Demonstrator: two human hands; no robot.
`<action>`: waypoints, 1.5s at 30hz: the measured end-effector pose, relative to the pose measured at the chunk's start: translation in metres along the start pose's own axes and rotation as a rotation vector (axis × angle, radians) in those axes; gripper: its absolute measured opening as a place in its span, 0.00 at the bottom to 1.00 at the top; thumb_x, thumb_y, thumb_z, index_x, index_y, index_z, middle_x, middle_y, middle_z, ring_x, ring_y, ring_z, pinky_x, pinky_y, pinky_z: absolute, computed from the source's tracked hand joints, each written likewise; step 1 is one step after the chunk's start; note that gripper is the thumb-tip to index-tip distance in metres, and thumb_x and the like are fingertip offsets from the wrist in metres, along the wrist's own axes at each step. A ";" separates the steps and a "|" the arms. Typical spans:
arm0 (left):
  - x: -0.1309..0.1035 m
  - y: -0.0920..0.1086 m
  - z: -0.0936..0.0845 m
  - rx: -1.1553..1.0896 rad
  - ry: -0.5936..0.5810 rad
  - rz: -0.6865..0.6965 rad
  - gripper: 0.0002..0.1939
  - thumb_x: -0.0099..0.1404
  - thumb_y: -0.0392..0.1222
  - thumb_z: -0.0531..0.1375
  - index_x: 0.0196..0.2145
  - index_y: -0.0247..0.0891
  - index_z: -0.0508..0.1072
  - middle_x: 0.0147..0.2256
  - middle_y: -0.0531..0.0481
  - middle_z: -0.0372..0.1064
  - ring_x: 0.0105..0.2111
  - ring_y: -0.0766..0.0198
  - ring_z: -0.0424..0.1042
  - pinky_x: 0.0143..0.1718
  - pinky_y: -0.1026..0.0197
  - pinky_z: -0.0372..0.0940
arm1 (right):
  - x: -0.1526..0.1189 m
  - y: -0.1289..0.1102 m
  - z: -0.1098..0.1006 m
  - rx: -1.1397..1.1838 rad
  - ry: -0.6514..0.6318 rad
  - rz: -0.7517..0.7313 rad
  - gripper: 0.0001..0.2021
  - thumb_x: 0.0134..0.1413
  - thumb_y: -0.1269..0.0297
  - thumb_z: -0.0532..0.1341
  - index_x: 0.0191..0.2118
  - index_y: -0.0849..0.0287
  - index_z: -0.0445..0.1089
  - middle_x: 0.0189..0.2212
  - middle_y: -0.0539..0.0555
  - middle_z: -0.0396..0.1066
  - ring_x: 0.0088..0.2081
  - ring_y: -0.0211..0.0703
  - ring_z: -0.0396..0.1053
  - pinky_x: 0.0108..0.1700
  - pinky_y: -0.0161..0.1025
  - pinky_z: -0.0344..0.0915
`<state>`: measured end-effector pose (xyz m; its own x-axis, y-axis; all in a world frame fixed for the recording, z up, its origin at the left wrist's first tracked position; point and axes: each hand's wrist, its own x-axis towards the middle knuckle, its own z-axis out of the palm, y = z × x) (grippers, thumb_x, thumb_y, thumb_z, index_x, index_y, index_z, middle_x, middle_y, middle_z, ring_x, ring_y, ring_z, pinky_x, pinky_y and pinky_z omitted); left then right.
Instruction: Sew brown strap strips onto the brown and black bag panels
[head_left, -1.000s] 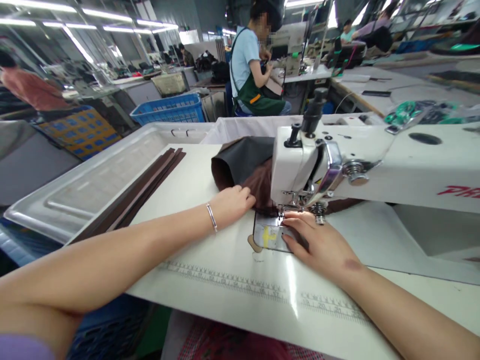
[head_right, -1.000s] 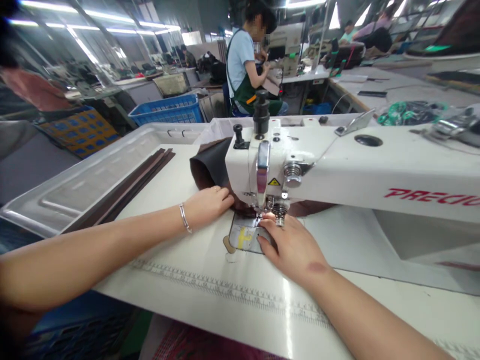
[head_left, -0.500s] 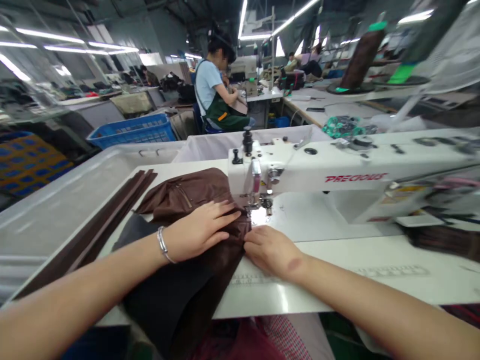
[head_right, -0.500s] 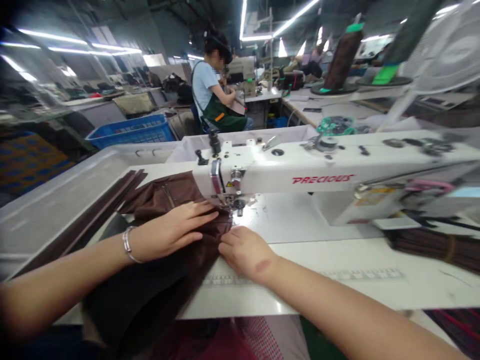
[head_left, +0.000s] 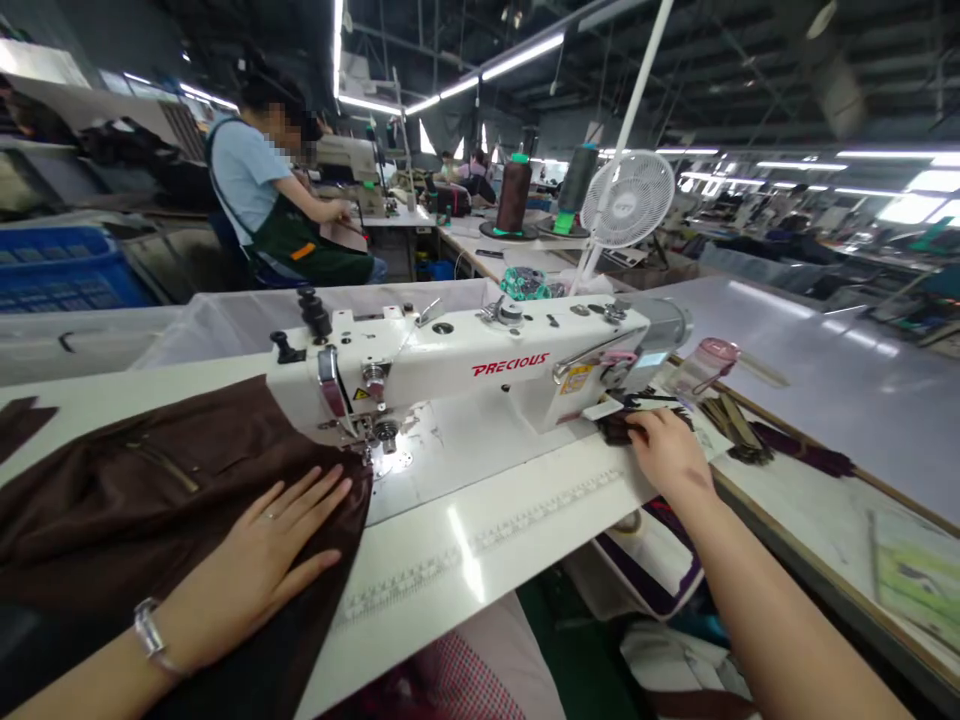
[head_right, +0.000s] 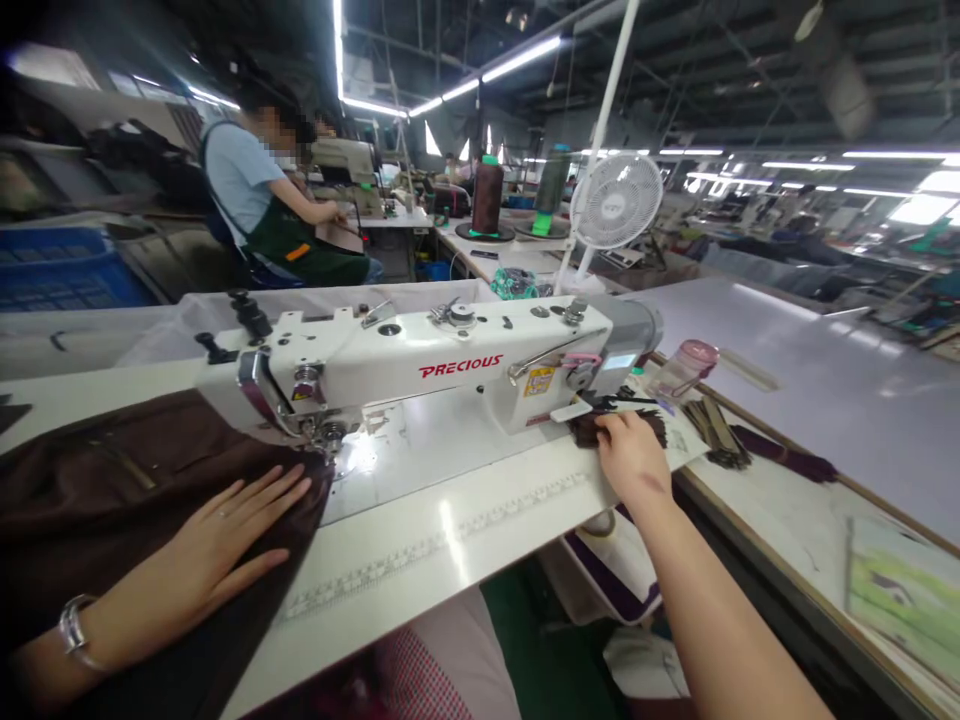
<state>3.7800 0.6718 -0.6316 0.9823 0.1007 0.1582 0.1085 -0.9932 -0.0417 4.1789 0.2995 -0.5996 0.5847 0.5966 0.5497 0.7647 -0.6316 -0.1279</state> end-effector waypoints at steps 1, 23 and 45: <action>0.000 0.000 0.000 -0.006 0.001 -0.005 0.38 0.66 0.57 0.53 0.67 0.48 0.40 0.65 0.49 0.43 0.64 0.49 0.47 0.63 0.41 0.48 | 0.003 0.011 0.004 -0.017 -0.011 -0.006 0.08 0.56 0.66 0.56 0.38 0.61 0.70 0.36 0.59 0.67 0.37 0.48 0.65 0.41 0.48 0.63; 0.033 0.099 -0.060 -1.475 -0.181 -0.531 0.21 0.69 0.47 0.52 0.53 0.32 0.69 0.39 0.43 0.75 0.33 0.63 0.75 0.35 0.62 0.69 | -0.057 -0.273 0.005 0.651 0.056 -1.112 0.05 0.56 0.73 0.58 0.38 0.61 0.70 0.28 0.52 0.69 0.32 0.42 0.63 0.35 0.43 0.63; 0.040 -0.008 -0.008 -0.152 0.178 0.140 0.13 0.70 0.33 0.51 0.49 0.33 0.70 0.45 0.45 0.72 0.47 0.63 0.68 0.50 0.55 0.64 | 0.023 -0.273 0.092 0.518 -0.374 -0.816 0.14 0.62 0.63 0.54 0.51 0.54 0.69 0.43 0.56 0.69 0.41 0.47 0.67 0.43 0.49 0.66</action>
<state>3.8168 0.6832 -0.6174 0.9423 -0.0370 0.3328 -0.0643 -0.9954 0.0714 4.0084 0.5312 -0.6279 -0.1849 0.9190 0.3483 0.9371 0.2716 -0.2192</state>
